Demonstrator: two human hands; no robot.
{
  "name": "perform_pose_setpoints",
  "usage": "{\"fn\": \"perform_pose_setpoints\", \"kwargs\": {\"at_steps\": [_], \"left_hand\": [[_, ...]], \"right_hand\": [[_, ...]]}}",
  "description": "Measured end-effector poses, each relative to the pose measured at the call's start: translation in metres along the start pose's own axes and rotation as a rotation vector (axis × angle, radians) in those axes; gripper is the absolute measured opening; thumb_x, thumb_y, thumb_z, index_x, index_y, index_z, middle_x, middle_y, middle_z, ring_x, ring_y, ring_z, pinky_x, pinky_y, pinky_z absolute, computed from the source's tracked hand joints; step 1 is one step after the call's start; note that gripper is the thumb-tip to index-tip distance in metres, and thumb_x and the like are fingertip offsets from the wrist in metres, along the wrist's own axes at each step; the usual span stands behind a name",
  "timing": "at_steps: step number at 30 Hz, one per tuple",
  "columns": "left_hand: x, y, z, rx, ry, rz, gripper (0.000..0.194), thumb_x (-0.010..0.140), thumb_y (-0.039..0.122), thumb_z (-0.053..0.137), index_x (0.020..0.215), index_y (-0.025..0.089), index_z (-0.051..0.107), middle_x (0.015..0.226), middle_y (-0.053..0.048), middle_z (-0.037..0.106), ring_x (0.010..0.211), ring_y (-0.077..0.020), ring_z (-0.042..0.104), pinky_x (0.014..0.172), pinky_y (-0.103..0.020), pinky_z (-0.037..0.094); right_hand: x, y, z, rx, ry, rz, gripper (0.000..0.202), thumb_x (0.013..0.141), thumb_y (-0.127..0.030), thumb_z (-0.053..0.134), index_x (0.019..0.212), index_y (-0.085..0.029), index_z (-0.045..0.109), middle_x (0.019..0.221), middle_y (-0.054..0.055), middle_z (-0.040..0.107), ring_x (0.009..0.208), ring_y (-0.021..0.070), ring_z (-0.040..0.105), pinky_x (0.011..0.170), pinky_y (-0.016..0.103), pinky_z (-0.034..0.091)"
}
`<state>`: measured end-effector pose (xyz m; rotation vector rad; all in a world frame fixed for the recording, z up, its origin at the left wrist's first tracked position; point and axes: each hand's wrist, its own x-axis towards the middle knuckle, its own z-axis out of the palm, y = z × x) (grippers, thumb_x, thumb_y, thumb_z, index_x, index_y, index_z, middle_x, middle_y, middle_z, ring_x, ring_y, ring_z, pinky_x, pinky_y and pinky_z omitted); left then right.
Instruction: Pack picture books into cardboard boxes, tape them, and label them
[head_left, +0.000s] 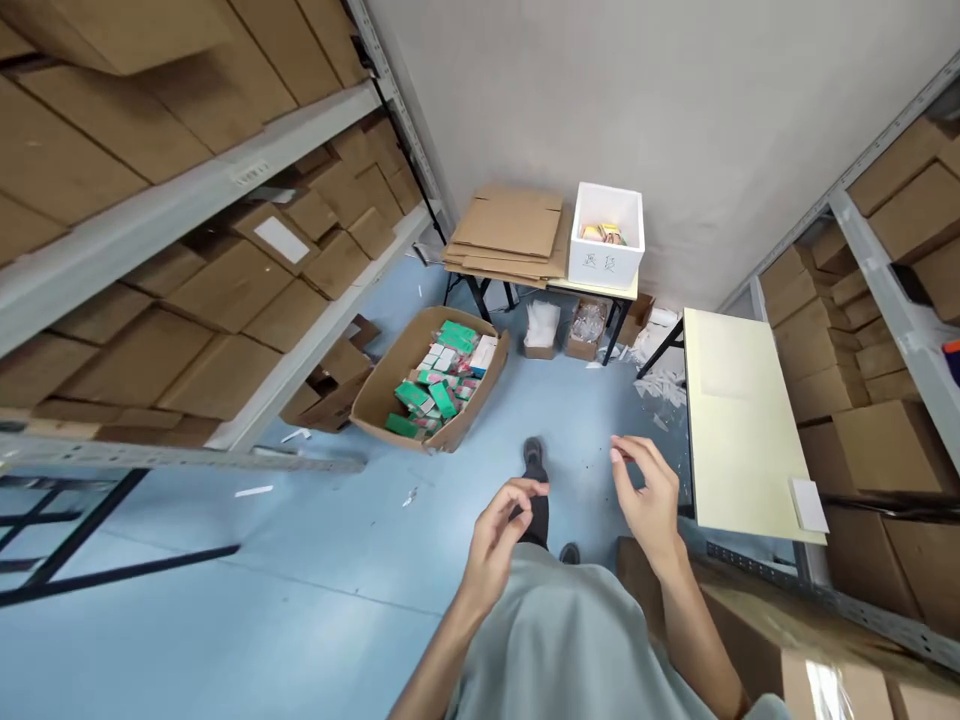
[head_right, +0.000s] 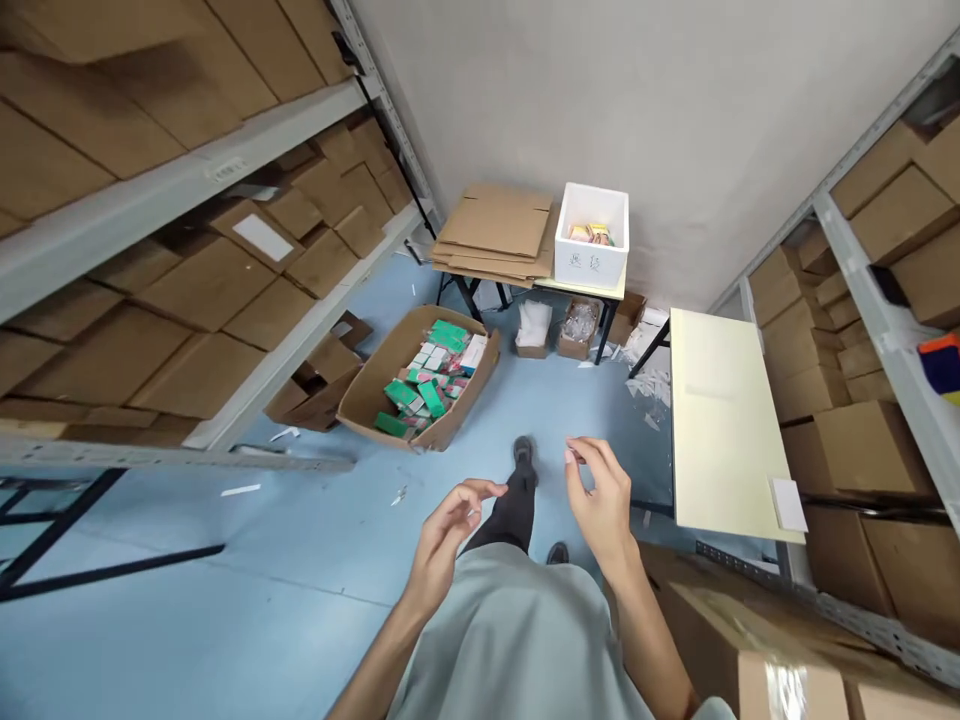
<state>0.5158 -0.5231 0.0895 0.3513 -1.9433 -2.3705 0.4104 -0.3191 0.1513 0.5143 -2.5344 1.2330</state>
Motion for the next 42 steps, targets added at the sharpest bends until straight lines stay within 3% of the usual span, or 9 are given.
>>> {"fn": "perform_pose_setpoints", "kwargs": {"at_steps": [5,12,16,20,23,28,32,37,42], "left_hand": [[0.147,-0.01,-0.029,0.004,0.002,-0.048,0.017,0.099,0.038,0.059,0.087,0.025,0.059,0.112,-0.008,0.076,0.119,-0.0306,0.072,0.108,-0.046,0.053],[0.384,0.045,-0.036,0.125,-0.114,0.041,0.027,0.099,0.049,0.062,0.09,0.025,0.063,0.113,-0.01,0.078,0.114,-0.0288,0.071,0.105,-0.043,0.055],[0.508,0.06,-0.015,0.201,-0.144,0.139,0.025,0.101,0.048,0.061,0.098,0.024,0.067,0.116,-0.009,0.078,0.117,-0.0273,0.071,0.11,-0.042,0.052],[0.615,0.04,0.022,0.297,-0.127,0.152,0.024,0.102,0.046,0.06,0.105,0.024,0.068,0.117,-0.009,0.078,0.117,-0.0265,0.072,0.111,-0.042,0.052],[0.682,0.021,0.052,0.457,-0.113,0.115,0.023,0.102,0.043,0.06,0.11,0.024,0.069,0.121,-0.009,0.078,0.12,-0.0278,0.071,0.111,-0.044,0.052],[0.769,0.005,0.093,0.719,-0.195,0.115,0.022,0.102,0.034,0.062,0.121,0.024,0.068,0.129,-0.011,0.074,0.129,-0.0307,0.067,0.115,-0.047,0.05],[0.817,-0.011,0.1,0.92,-0.395,0.036,0.036,0.09,0.022,0.075,0.125,0.024,0.069,0.135,-0.013,0.072,0.131,-0.036,0.065,0.117,-0.05,0.048],[0.845,-0.032,0.087,0.897,-0.53,-0.095,0.028,0.094,0.02,0.063,0.119,0.025,0.074,0.127,-0.008,0.075,0.122,-0.0308,0.071,0.106,-0.042,0.054],[0.853,-0.037,0.073,0.789,-0.548,-0.139,0.022,0.092,0.025,0.068,0.11,0.027,0.078,0.118,-0.007,0.077,0.113,-0.0296,0.074,0.101,-0.04,0.056]], "right_hand": [[0.106,0.042,0.06,-0.055,-0.083,0.056,0.023,0.11,-0.028,0.057,0.116,-0.023,0.079,0.107,0.009,0.081,0.097,0.0205,0.08,0.087,0.032,0.066],[0.246,0.086,0.092,-0.178,-0.005,0.198,0.026,0.11,-0.034,0.056,0.116,-0.022,0.079,0.109,0.01,0.081,0.09,0.0208,0.079,0.081,0.034,0.066],[0.318,0.126,0.098,-0.198,0.027,0.223,0.027,0.111,-0.035,0.055,0.117,-0.022,0.078,0.11,0.011,0.081,0.091,0.0213,0.079,0.082,0.035,0.066],[0.394,0.197,0.108,-0.222,-0.042,0.255,0.029,0.112,-0.037,0.054,0.122,-0.021,0.076,0.114,0.011,0.08,0.093,0.0215,0.078,0.085,0.035,0.064],[0.461,0.257,0.115,-0.293,-0.107,0.292,0.032,0.112,-0.035,0.051,0.122,-0.019,0.076,0.115,0.012,0.079,0.098,0.0244,0.078,0.091,0.037,0.062],[0.575,0.338,0.121,-0.43,-0.333,0.385,0.035,0.11,-0.03,0.054,0.138,-0.016,0.07,0.129,0.017,0.074,0.113,0.0297,0.075,0.096,0.039,0.058],[0.636,0.389,0.137,-0.461,-0.525,0.511,0.041,0.109,-0.03,0.059,0.148,-0.017,0.063,0.133,0.017,0.073,0.11,0.0281,0.075,0.094,0.036,0.056],[0.651,0.422,0.16,-0.4,-0.67,0.603,0.044,0.105,-0.02,0.061,0.149,-0.015,0.059,0.129,0.016,0.075,0.104,0.0241,0.075,0.094,0.034,0.055],[0.635,0.417,0.177,-0.452,-0.615,0.676,0.047,0.104,-0.013,0.053,0.151,-0.015,0.055,0.133,0.017,0.071,0.101,0.0235,0.075,0.09,0.034,0.055]]}}
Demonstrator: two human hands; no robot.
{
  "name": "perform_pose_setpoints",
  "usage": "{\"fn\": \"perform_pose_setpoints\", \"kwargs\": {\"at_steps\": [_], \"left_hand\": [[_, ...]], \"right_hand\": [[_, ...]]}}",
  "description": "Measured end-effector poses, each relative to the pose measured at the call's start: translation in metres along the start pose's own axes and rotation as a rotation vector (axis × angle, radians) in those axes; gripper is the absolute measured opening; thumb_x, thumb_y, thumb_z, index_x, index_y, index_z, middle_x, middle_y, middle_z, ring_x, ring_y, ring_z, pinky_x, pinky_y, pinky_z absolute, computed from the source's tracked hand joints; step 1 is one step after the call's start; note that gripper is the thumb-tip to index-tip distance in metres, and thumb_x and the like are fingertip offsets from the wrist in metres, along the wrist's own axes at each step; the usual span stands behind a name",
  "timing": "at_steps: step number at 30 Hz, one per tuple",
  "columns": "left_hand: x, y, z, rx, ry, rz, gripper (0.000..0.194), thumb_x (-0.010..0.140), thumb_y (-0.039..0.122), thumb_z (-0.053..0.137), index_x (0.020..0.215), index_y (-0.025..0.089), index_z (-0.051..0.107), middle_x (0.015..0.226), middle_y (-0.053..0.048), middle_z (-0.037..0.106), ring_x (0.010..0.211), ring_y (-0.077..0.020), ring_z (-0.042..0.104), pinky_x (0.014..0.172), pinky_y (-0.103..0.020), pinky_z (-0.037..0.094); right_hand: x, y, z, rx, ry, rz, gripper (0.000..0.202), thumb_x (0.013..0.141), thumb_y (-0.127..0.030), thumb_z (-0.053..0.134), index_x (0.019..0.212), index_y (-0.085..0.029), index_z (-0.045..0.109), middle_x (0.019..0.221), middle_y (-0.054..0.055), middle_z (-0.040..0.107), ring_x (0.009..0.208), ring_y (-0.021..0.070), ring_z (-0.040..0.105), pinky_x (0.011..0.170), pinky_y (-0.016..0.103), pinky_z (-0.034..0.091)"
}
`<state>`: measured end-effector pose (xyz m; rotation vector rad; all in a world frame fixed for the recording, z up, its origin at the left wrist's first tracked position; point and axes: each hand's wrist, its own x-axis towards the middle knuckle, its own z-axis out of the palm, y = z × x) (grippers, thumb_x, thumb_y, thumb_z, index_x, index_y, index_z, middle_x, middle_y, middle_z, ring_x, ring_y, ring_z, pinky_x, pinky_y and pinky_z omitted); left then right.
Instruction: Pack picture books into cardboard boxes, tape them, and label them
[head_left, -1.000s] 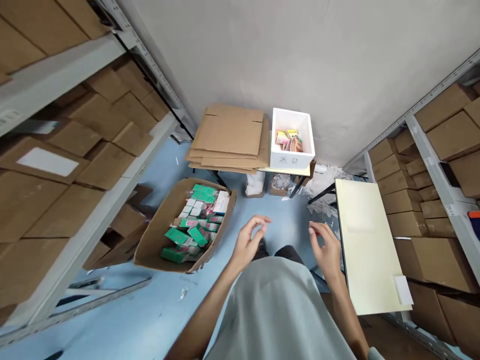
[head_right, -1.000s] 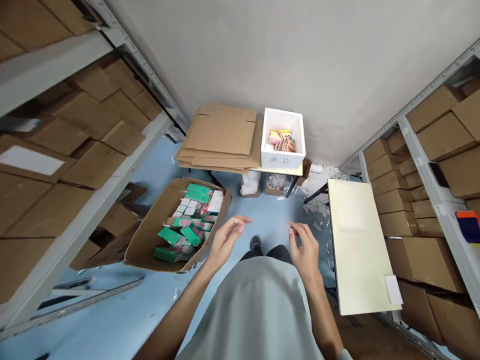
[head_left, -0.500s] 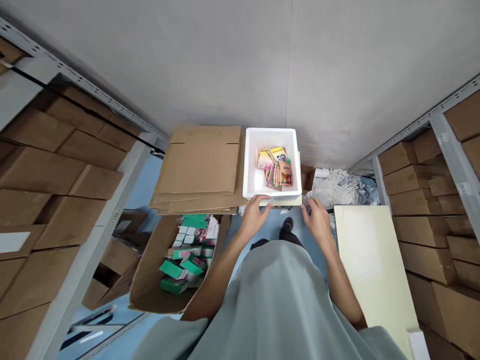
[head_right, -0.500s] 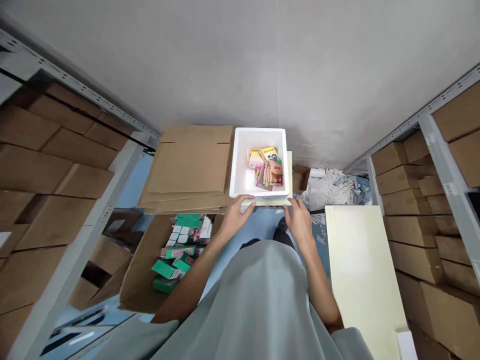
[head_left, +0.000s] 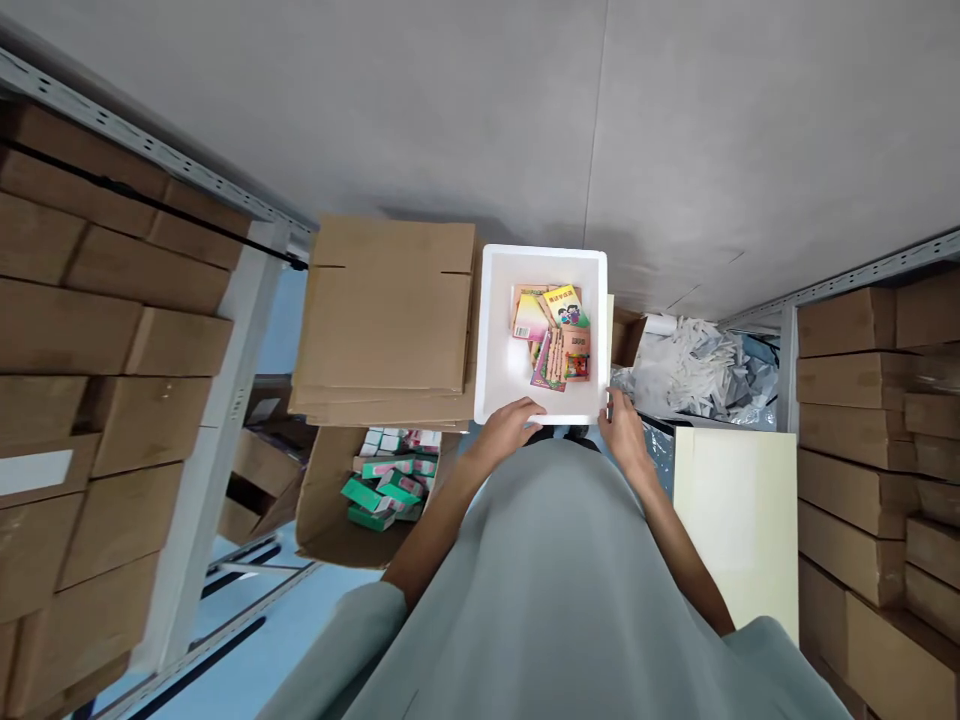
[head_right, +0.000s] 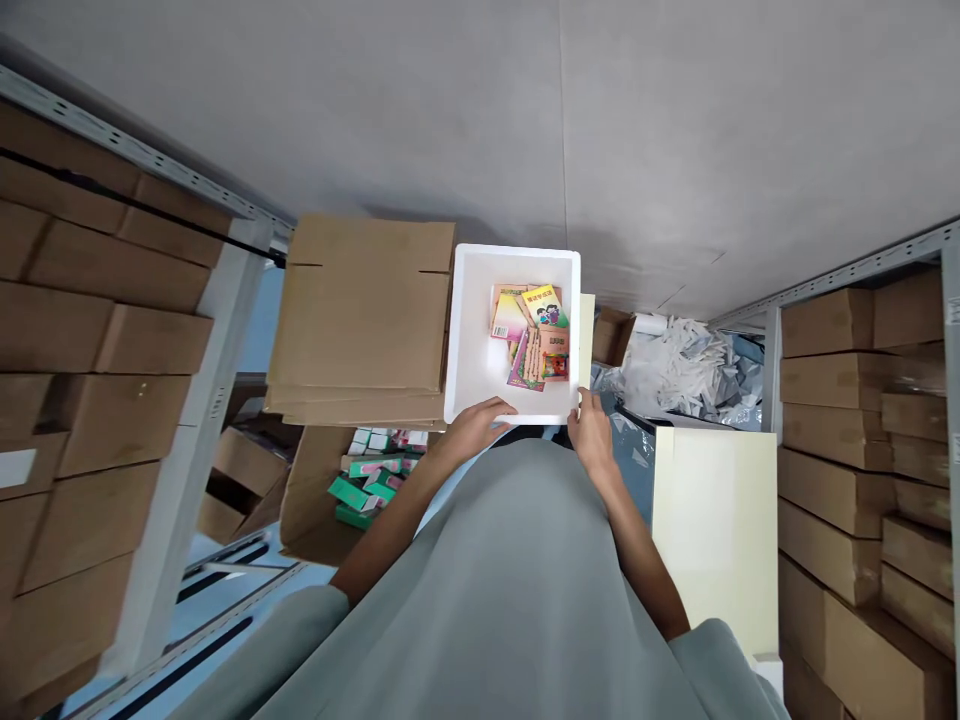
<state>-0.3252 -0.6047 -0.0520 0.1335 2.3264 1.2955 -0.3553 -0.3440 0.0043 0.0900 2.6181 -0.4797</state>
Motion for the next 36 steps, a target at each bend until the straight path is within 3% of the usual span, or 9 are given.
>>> {"fn": "perform_pose_setpoints", "kwargs": {"at_steps": [4,7,12,15,21,24,27,32,36], "left_hand": [[0.015,-0.003,-0.014,-0.046,-0.065,-0.094,0.028,0.09,0.038,0.078,0.116,0.026,0.078,0.118,-0.008,0.079,0.105,-0.0299,0.076,0.095,-0.04,0.058],[0.055,-0.004,-0.029,0.094,-0.05,-0.23,0.042,0.1,0.048,0.069,0.131,0.02,0.073,0.128,-0.016,0.077,0.111,-0.0324,0.076,0.098,-0.041,0.058],[0.133,-0.007,-0.041,0.323,-0.228,-0.512,0.033,0.097,0.034,0.07,0.12,0.012,0.077,0.122,-0.024,0.079,0.121,-0.0383,0.074,0.097,-0.04,0.058],[0.148,-0.01,-0.039,0.333,-0.252,-0.52,0.032,0.092,0.028,0.074,0.119,0.012,0.079,0.123,-0.025,0.079,0.119,-0.0381,0.075,0.092,-0.037,0.058],[0.119,0.002,-0.057,0.31,-0.204,-0.385,0.023,0.096,0.032,0.065,0.105,0.023,0.083,0.109,-0.014,0.083,0.108,-0.0324,0.078,0.084,-0.033,0.053],[0.086,0.014,-0.088,0.278,-0.097,-0.299,0.027,0.099,0.035,0.059,0.094,0.022,0.082,0.103,-0.012,0.084,0.103,-0.0297,0.078,0.083,-0.032,0.051],[0.051,0.027,-0.13,-0.049,0.098,-0.131,0.028,0.099,0.04,0.061,0.094,0.02,0.08,0.094,-0.008,0.082,0.091,-0.0249,0.076,0.08,-0.03,0.051],[0.037,0.061,-0.176,-0.467,-0.112,0.149,0.038,0.097,0.055,0.07,0.089,0.019,0.075,0.087,-0.005,0.075,0.082,-0.0198,0.069,0.073,-0.027,0.052],[0.063,0.098,-0.158,-0.479,-0.256,0.271,0.043,0.096,0.06,0.073,0.085,0.018,0.073,0.082,-0.004,0.073,0.077,-0.0182,0.067,0.072,-0.027,0.053]], "right_hand": [[-0.002,-0.015,0.001,-0.053,-0.033,0.067,0.042,0.105,-0.016,0.053,0.147,-0.014,0.057,0.134,0.018,0.07,0.103,0.0259,0.075,0.086,0.034,0.055],[0.008,-0.031,-0.01,-0.132,-0.058,0.107,0.038,0.107,-0.023,0.055,0.143,-0.013,0.061,0.137,0.02,0.069,0.104,0.0272,0.075,0.085,0.034,0.055],[0.034,-0.068,-0.031,-0.212,0.058,0.077,0.042,0.109,-0.026,0.054,0.149,-0.014,0.06,0.143,0.019,0.066,0.115,0.0299,0.073,0.092,0.035,0.056],[0.047,-0.093,-0.036,-0.171,0.095,0.023,0.037,0.111,-0.027,0.053,0.145,-0.017,0.064,0.138,0.016,0.069,0.118,0.0292,0.072,0.093,0.034,0.055],[0.055,-0.117,-0.025,-0.043,0.075,-0.037,0.029,0.109,-0.028,0.056,0.133,-0.021,0.071,0.125,0.013,0.077,0.105,0.0266,0.076,0.086,0.032,0.055],[0.053,-0.112,-0.017,0.119,0.051,-0.058,0.025,0.105,-0.026,0.061,0.126,-0.021,0.073,0.118,0.011,0.08,0.099,0.0242,0.078,0.085,0.032,0.056],[0.047,-0.105,-0.016,0.406,0.054,-0.063,0.024,0.103,-0.034,0.064,0.12,-0.02,0.075,0.11,0.009,0.082,0.092,0.0224,0.078,0.085,0.033,0.059],[0.015,-0.1,-0.042,0.964,0.174,-0.054,0.047,0.094,-0.06,0.076,0.119,-0.021,0.077,0.11,0.009,0.083,0.099,0.0245,0.079,0.09,0.036,0.062],[-0.036,-0.092,-0.072,1.103,0.381,0.012,0.043,0.09,-0.061,0.083,0.108,-0.023,0.082,0.101,0.007,0.084,0.09,0.0233,0.078,0.089,0.037,0.063]]}}
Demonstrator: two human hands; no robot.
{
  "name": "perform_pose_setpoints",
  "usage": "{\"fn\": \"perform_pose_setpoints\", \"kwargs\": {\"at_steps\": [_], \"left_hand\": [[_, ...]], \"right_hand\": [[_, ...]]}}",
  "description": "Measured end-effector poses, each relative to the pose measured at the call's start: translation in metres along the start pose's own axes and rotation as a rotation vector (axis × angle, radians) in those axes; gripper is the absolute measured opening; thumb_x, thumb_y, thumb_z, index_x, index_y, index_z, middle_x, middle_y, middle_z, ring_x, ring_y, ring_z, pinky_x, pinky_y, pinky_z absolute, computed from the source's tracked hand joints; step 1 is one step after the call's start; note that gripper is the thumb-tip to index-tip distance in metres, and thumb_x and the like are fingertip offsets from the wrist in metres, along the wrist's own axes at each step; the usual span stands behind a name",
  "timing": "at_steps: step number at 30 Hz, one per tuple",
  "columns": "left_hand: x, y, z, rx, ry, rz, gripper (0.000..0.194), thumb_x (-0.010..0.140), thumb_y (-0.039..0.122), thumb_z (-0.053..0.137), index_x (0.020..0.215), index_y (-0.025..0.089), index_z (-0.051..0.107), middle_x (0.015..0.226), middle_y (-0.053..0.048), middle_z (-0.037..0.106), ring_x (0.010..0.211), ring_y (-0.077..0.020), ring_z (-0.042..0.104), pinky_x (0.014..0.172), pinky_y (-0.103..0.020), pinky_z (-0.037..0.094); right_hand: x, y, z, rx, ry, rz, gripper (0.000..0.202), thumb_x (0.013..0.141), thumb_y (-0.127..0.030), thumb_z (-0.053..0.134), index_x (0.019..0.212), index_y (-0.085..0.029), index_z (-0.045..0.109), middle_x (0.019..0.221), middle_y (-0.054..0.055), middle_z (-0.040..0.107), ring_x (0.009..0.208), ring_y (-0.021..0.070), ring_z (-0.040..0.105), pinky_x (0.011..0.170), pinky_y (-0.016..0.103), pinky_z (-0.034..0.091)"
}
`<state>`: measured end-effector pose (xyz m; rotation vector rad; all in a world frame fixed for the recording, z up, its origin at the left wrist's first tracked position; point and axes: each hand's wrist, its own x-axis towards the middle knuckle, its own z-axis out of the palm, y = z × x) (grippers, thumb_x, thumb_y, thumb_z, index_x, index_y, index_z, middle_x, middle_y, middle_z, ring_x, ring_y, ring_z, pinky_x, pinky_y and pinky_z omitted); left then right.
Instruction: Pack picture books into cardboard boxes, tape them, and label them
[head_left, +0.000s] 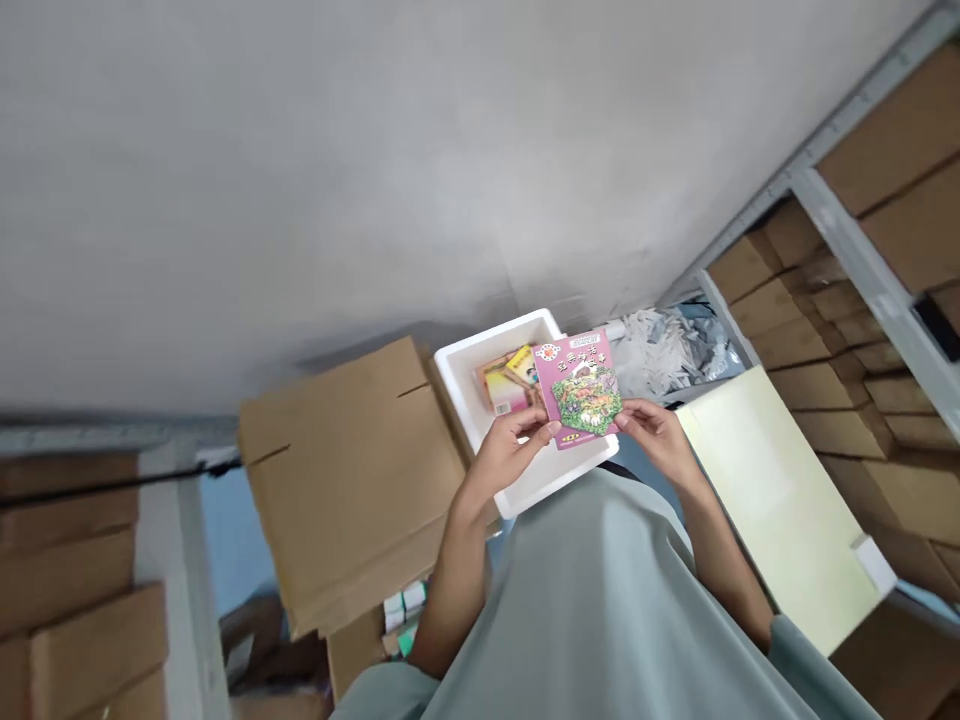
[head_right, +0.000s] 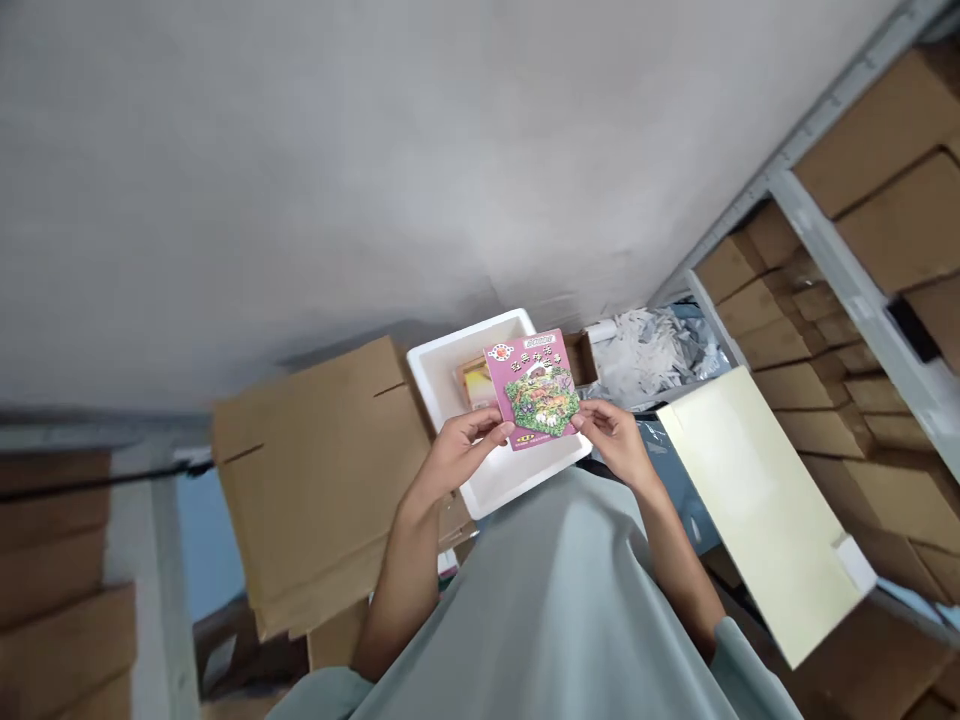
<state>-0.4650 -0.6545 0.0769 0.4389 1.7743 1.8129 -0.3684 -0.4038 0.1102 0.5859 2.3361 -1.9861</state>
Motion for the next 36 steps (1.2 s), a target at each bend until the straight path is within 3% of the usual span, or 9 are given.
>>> {"fn": "perform_pose_setpoints", "kwargs": {"at_steps": [3,6,12,17,22,26,30,33,36], "left_hand": [[0.033,0.002,0.041,-0.038,-0.1,0.031,0.044,0.095,0.063,0.073,0.092,0.019,0.076,0.089,-0.006,0.078,0.083,-0.0204,0.071,0.077,-0.029,0.058],[0.056,0.006,0.093,-0.088,-0.21,0.042,0.044,0.094,0.063,0.075,0.1,0.019,0.079,0.099,-0.007,0.081,0.092,-0.0228,0.075,0.086,-0.031,0.061],[0.073,0.034,0.214,-0.068,-0.441,0.038,0.044,0.09,0.06,0.08,0.102,0.018,0.082,0.103,-0.009,0.083,0.101,-0.026,0.078,0.094,-0.034,0.062],[0.064,0.051,0.337,-0.113,-0.594,-0.057,0.056,0.083,0.065,0.086,0.109,0.016,0.083,0.108,-0.01,0.084,0.103,-0.0292,0.079,0.099,-0.04,0.064],[0.05,0.059,0.466,-0.112,-0.738,-0.115,0.06,0.085,0.066,0.084,0.118,0.016,0.082,0.117,-0.012,0.083,0.107,-0.0311,0.078,0.101,-0.044,0.064],[0.044,0.061,0.549,-0.052,-0.798,-0.11,0.058,0.087,0.066,0.082,0.118,0.016,0.082,0.121,-0.012,0.082,0.11,-0.0316,0.077,0.1,-0.044,0.064],[0.041,0.061,0.603,-0.002,-0.774,-0.104,0.058,0.087,0.068,0.081,0.115,0.017,0.082,0.118,-0.012,0.082,0.11,-0.031,0.076,0.097,-0.042,0.063],[0.043,0.058,0.626,-0.003,-0.756,-0.119,0.057,0.087,0.068,0.081,0.113,0.017,0.082,0.117,-0.011,0.082,0.11,-0.0305,0.076,0.099,-0.042,0.063],[0.049,0.05,0.64,0.011,-0.747,-0.108,0.054,0.089,0.066,0.079,0.111,0.017,0.082,0.113,-0.01,0.082,0.107,-0.0293,0.076,0.1,-0.042,0.062]], "right_hand": [[-0.039,-0.013,-0.027,0.008,0.205,-0.03,0.039,0.091,-0.06,0.083,0.104,-0.023,0.083,0.097,0.007,0.084,0.087,0.0235,0.078,0.086,0.037,0.064],[-0.08,-0.012,-0.053,0.016,0.429,-0.029,0.036,0.091,-0.058,0.084,0.101,-0.023,0.084,0.094,0.007,0.083,0.084,0.0234,0.077,0.082,0.036,0.065],[-0.159,0.013,-0.116,0.1,0.799,-0.037,0.04,0.09,-0.062,0.083,0.102,-0.023,0.083,0.091,0.006,0.082,0.081,0.0228,0.076,0.078,0.037,0.066],[-0.219,0.046,-0.184,0.212,0.946,-0.089,0.042,0.091,-0.063,0.082,0.103,-0.023,0.082,0.092,0.007,0.083,0.078,0.0219,0.075,0.076,0.036,0.067],[-0.274,0.082,-0.268,0.276,1.037,-0.098,0.045,0.092,-0.066,0.079,0.103,-0.023,0.081,0.093,0.008,0.082,0.081,0.0235,0.077,0.077,0.037,0.067],[-0.312,0.104,-0.338,0.279,1.064,-0.076,0.043,0.094,-0.064,0.077,0.105,-0.023,0.08,0.09,0.007,0.081,0.079,0.0241,0.077,0.077,0.038,0.066],[-0.335,0.121,-0.391,0.262,1.049,-0.056,0.043,0.097,-0.064,0.073,0.11,-0.023,0.079,0.093,0.007,0.082,0.079,0.0241,0.077,0.079,0.04,0.066],[-0.34,0.131,-0.415,0.23,1.058,-0.013,0.043,0.097,-0.062,0.072,0.112,-0.023,0.08,0.101,0.009,0.084,0.085,0.0257,0.079,0.083,0.041,0.066],[-0.336,0.13,-0.424,0.074,1.223,0.029,0.041,0.098,-0.057,0.071,0.119,-0.023,0.079,0.122,0.013,0.082,0.108,0.0297,0.078,0.095,0.045,0.064]]}}
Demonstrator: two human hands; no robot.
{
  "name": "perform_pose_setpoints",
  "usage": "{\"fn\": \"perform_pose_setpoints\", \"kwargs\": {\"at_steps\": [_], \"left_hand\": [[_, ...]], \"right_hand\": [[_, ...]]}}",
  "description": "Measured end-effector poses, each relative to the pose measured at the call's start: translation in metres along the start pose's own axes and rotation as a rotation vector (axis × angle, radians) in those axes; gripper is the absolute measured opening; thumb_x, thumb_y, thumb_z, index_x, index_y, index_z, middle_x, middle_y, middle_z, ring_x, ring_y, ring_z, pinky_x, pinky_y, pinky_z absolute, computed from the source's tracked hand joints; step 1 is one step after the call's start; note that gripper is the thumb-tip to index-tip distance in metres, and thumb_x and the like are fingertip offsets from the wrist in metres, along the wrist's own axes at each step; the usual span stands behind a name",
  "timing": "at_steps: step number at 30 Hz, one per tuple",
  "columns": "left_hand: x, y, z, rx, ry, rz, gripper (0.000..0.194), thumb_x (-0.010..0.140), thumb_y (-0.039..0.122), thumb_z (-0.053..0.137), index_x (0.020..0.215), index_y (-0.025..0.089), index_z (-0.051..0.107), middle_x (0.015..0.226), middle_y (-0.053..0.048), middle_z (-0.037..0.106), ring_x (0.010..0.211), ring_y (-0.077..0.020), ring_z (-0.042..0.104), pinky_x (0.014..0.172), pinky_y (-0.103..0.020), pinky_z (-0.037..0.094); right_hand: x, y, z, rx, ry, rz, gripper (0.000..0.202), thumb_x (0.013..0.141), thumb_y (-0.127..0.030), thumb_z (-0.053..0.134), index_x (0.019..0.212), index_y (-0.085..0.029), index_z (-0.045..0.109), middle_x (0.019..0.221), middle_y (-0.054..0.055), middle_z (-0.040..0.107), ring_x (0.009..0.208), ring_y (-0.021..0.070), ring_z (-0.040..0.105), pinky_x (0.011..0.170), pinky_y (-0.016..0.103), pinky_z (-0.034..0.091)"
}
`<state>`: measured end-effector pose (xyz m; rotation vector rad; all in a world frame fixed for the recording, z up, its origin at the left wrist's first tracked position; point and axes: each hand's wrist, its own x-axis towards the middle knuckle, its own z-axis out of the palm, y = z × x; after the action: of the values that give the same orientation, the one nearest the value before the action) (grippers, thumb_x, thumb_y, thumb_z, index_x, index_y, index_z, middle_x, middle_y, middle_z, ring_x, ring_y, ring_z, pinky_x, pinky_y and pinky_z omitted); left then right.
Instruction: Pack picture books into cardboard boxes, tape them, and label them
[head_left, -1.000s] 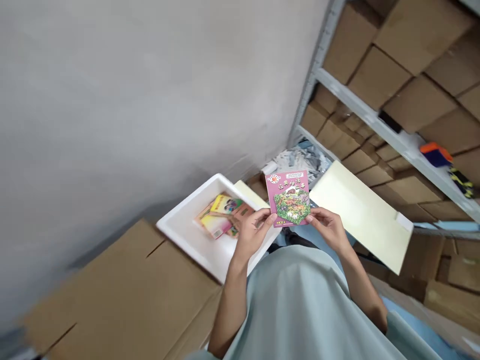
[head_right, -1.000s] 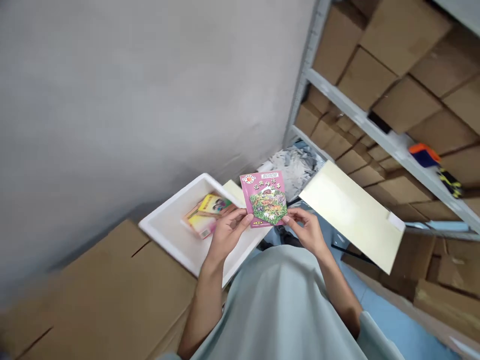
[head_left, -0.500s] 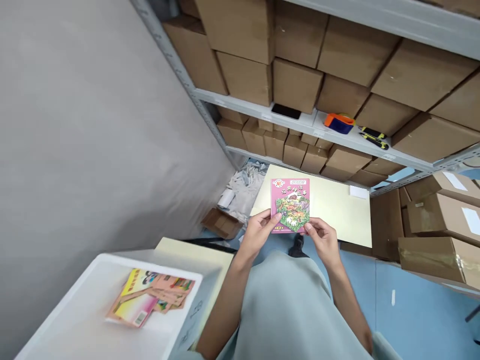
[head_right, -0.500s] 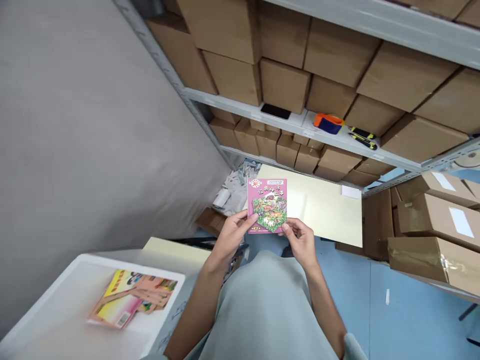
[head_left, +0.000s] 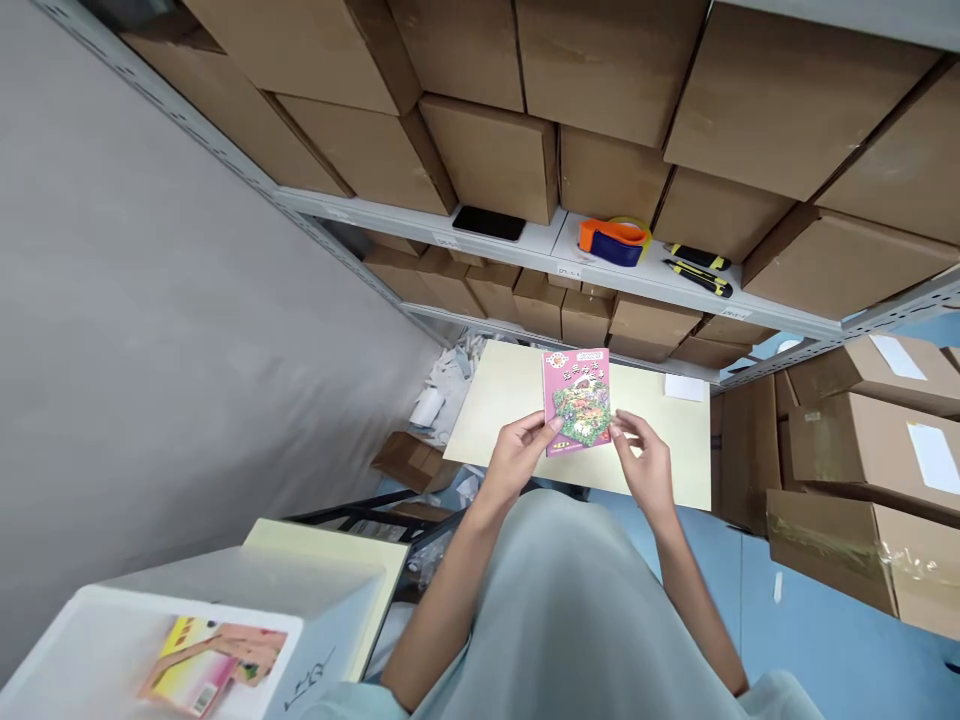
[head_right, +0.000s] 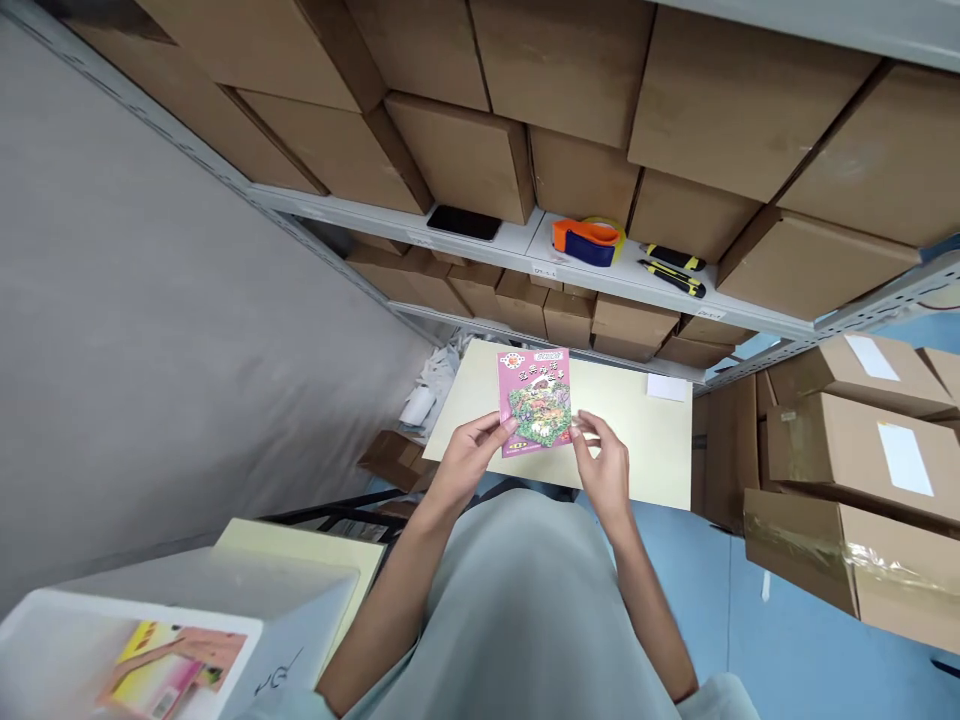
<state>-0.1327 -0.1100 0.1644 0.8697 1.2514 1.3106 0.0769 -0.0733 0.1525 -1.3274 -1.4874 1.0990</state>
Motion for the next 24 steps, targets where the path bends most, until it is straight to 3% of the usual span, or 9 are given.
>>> {"fn": "perform_pose_setpoints", "kwargs": {"at_steps": [2,5,8,11,15,16,18,20,24], "left_hand": [[0.008,-0.006,0.004,0.056,0.024,0.051,0.051,0.092,0.064,0.076,0.107,0.016,0.082,0.111,-0.01,0.081,0.106,-0.0279,0.076,0.097,-0.039,0.063],[0.013,-0.013,0.015,0.186,0.047,0.197,0.042,0.1,0.056,0.069,0.109,0.017,0.082,0.116,-0.012,0.079,0.11,-0.0261,0.075,0.095,-0.036,0.064],[0.011,-0.015,0.02,0.332,0.048,0.376,0.033,0.102,0.042,0.068,0.126,0.023,0.08,0.133,-0.012,0.075,0.126,-0.0264,0.072,0.11,-0.041,0.06],[0.013,-0.01,0.004,0.411,-0.027,0.48,0.036,0.101,0.037,0.07,0.134,0.026,0.078,0.14,-0.012,0.072,0.134,-0.0267,0.068,0.115,-0.044,0.058],[0.029,0.005,-0.039,0.345,0.114,0.353,0.045,0.097,0.048,0.075,0.134,0.022,0.077,0.142,-0.015,0.071,0.123,-0.0271,0.071,0.095,-0.038,0.064],[0.033,0.009,-0.048,0.298,0.1,0.29,0.047,0.096,0.051,0.076,0.131,0.021,0.078,0.138,-0.015,0.073,0.118,-0.0271,0.073,0.092,-0.037,0.065],[0.038,0.016,-0.062,0.195,-0.037,0.17,0.047,0.094,0.057,0.076,0.12,0.018,0.081,0.123,-0.014,0.079,0.107,-0.0267,0.075,0.089,-0.036,0.064],[0.04,0.021,-0.068,0.12,-0.141,0.101,0.046,0.094,0.059,0.076,0.107,0.016,0.082,0.109,-0.011,0.081,0.101,-0.0261,0.076,0.088,-0.035,0.063],[0.04,0.023,-0.069,0.107,-0.09,0.162,0.044,0.094,0.059,0.077,0.099,0.016,0.083,0.103,-0.009,0.081,0.096,-0.0242,0.075,0.083,-0.032,0.061]], "right_hand": [[0.001,-0.007,0.008,-0.042,0.075,-0.05,0.041,0.101,-0.054,0.067,0.126,-0.024,0.078,0.134,0.014,0.078,0.119,0.0301,0.075,0.101,0.046,0.062],[0.0,-0.021,0.03,0.019,-0.014,-0.037,0.046,0.101,-0.054,0.069,0.136,-0.025,0.075,0.139,0.013,0.077,0.122,0.0296,0.075,0.101,0.044,0.064],[0.004,-0.032,0.053,0.032,-0.031,-0.009,0.051,0.097,-0.058,0.074,0.134,-0.024,0.074,0.129,0.011,0.081,0.111,0.0284,0.078,0.097,0.041,0.065],[0.013,-0.038,0.061,0.082,0.025,-0.016,0.05,0.098,-0.067,0.068,0.119,-0.023,0.078,0.114,0.009,0.084,0.098,0.0266,0.078,0.091,0.039,0.064],[0.021,-0.048,0.054,0.239,-0.072,0.007,0.058,0.094,-0.074,0.07,0.119,-0.022,0.078,0.114,0.011,0.084,0.099,0.0297,0.08,0.082,0.038,0.066],[0.022,-0.05,0.053,0.255,-0.101,0.019,0.06,0.093,-0.074,0.071,0.12,-0.022,0.078,0.115,0.011,0.084,0.101,0.0309,0.08,0.081,0.038,0.066],[0.022,-0.055,0.054,0.264,-0.124,0.032,0.06,0.092,-0.074,0.072,0.121,-0.022,0.079,0.115,0.011,0.084,0.104,0.0325,0.08,0.08,0.039,0.067],[0.024,-0.057,0.06,0.268,-0.109,0.036,0.06,0.092,-0.075,0.074,0.12,-0.021,0.079,0.115,0.01,0.084,0.106,0.0332,0.08,0.081,0.04,0.068],[0.029,-0.053,0.074,0.265,-0.016,0.06,0.062,0.089,-0.073,0.077,0.121,-0.02,0.079,0.117,0.013,0.085,0.115,0.0351,0.079,0.09,0.044,0.068]]}}
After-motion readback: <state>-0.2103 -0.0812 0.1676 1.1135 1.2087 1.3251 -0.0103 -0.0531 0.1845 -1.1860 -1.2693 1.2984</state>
